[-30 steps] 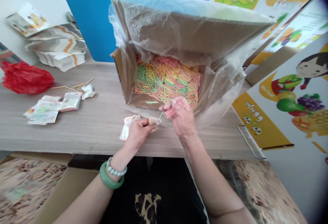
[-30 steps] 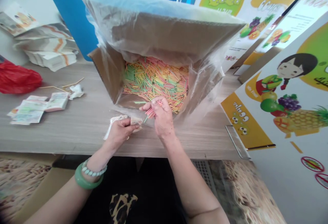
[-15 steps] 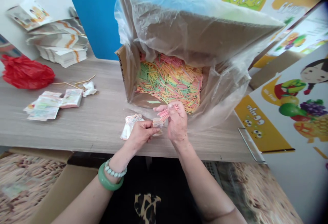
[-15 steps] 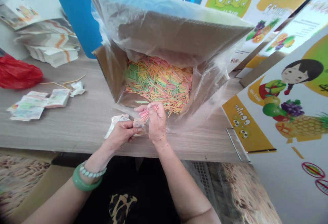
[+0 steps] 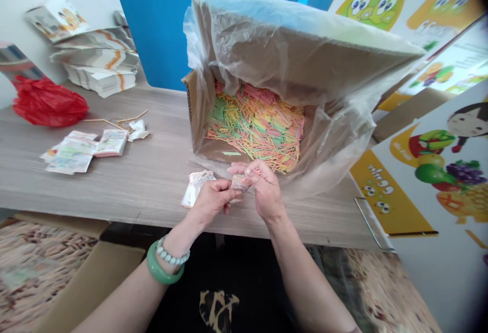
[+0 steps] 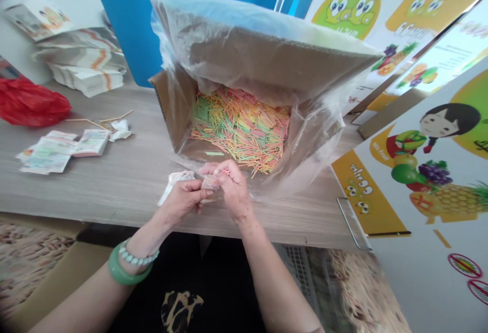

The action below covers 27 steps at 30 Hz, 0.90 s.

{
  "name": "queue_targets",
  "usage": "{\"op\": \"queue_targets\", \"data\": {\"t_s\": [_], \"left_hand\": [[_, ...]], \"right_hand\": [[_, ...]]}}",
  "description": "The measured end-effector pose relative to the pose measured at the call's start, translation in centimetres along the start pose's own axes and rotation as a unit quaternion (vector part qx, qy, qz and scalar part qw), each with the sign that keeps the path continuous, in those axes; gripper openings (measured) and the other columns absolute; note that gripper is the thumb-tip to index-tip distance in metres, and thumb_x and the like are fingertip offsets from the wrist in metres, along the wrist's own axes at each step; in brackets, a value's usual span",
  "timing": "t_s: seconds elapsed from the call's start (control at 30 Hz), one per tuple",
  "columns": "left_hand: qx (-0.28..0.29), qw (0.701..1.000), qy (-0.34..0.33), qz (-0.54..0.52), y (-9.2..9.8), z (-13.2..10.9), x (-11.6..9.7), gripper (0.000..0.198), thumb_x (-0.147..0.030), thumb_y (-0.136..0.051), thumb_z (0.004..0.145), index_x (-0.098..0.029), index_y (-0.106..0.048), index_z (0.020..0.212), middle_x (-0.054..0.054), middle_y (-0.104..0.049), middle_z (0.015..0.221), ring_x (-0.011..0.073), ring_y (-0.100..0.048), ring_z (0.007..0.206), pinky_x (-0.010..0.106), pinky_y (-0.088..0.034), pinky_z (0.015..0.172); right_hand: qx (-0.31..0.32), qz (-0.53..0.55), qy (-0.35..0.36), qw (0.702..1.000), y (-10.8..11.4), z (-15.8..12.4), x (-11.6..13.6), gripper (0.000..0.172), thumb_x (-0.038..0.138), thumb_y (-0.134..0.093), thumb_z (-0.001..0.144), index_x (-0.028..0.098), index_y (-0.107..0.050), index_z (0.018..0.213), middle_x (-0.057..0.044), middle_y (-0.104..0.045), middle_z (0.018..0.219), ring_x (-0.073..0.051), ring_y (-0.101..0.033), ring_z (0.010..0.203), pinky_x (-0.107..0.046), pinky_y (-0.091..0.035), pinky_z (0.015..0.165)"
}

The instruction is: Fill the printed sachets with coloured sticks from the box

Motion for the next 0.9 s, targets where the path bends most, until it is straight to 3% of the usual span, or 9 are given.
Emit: {"op": "queue_targets", "data": {"t_s": [0.17,0.33,0.43,0.53,0.6,0.77,0.9], "left_hand": [[0.042,0.994,-0.097,0.004,-0.1,0.6,-0.7,0.032,-0.046,-0.074,0.074,-0.015,-0.071,0.068,0.003,-0.062,0.073,0.0147,-0.056,0.073,0.026,-0.046,0.067],[0.041,0.99,-0.071,-0.114,1.2,1.3,-0.9,0.028,-0.045,-0.071,0.08,-0.017,-0.075,0.085,0.004,-0.068,0.079,0.018,-0.06,0.081,0.029,-0.047,0.078],[0.033,0.983,-0.064,-0.167,1.8,1.4,-1.1,0.032,-0.039,-0.074,0.077,-0.018,-0.074,0.102,0.006,-0.072,0.091,0.0184,-0.063,0.087,0.029,-0.05,0.08],[0.015,0.984,-0.051,-0.169,2.3,1.2,-0.8,0.035,-0.039,-0.075,0.076,-0.018,-0.073,0.104,0.007,-0.073,0.095,0.0179,-0.065,0.085,0.03,-0.052,0.078],[-0.007,0.987,-0.039,-0.154,2.8,0.9,-0.5,0.035,-0.041,-0.076,0.075,-0.019,-0.073,0.102,0.006,-0.073,0.091,0.0173,-0.066,0.08,0.029,-0.053,0.073],[-0.058,0.99,-0.036,-0.122,5.0,-0.3,-1.1,0.031,-0.041,-0.078,0.07,-0.017,-0.076,0.09,0.005,-0.072,0.086,0.0159,-0.065,0.077,0.026,-0.051,0.067],[-0.123,0.986,-0.064,-0.095,8.4,-1.0,-2.9,0.031,-0.04,-0.082,0.063,-0.016,-0.076,0.082,0.004,-0.072,0.082,0.0138,-0.06,0.069,0.024,-0.047,0.061]], "right_hand": [[0.07,-0.046,-0.041,0.996,-0.2,0.5,-0.3,0.019,0.039,-0.056,0.092,0.023,-0.056,0.081,-0.005,-0.071,0.119,-0.021,-0.061,0.12,-0.043,-0.043,0.104],[0.072,-0.076,-0.029,0.994,0.7,1.3,-0.5,0.03,0.045,-0.06,0.09,0.028,-0.062,0.115,-0.004,-0.063,0.132,-0.02,-0.056,0.125,-0.039,-0.043,0.105],[0.035,-0.06,-0.041,0.997,1.2,1.3,-1.5,0.03,0.041,-0.061,0.088,0.027,-0.063,0.113,-0.003,-0.068,0.118,-0.019,-0.062,0.109,-0.035,-0.048,0.095],[0.013,-0.154,-0.062,0.986,0.5,0.8,-2.8,0.013,0.034,-0.061,0.083,0.022,-0.065,0.08,0.001,-0.066,0.077,-0.016,-0.059,0.075,-0.031,-0.048,0.076],[0.005,-0.238,-0.036,0.971,-0.6,0.5,-3.1,0.017,0.027,-0.06,0.081,0.021,-0.059,0.066,0.002,-0.058,0.067,-0.016,-0.053,0.07,-0.029,-0.044,0.071],[0.06,-0.325,0.02,0.944,-3.8,0.3,-2.6,0.021,0.017,-0.051,0.082,0.022,-0.055,0.063,0.001,-0.058,0.07,-0.016,-0.054,0.074,-0.028,-0.042,0.071],[0.123,-0.383,0.011,0.915,-4.0,2.1,-2.6,0.02,0.016,-0.049,0.086,0.024,-0.068,0.086,0.0,-0.069,0.086,-0.018,-0.061,0.085,-0.03,-0.045,0.079]]}}
Point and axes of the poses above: each hand's wrist, its own z-axis towards the middle knuckle, its own y-axis out of the back of the hand, x = y × z, the point moved 3 cm from there along z, towards the middle knuckle
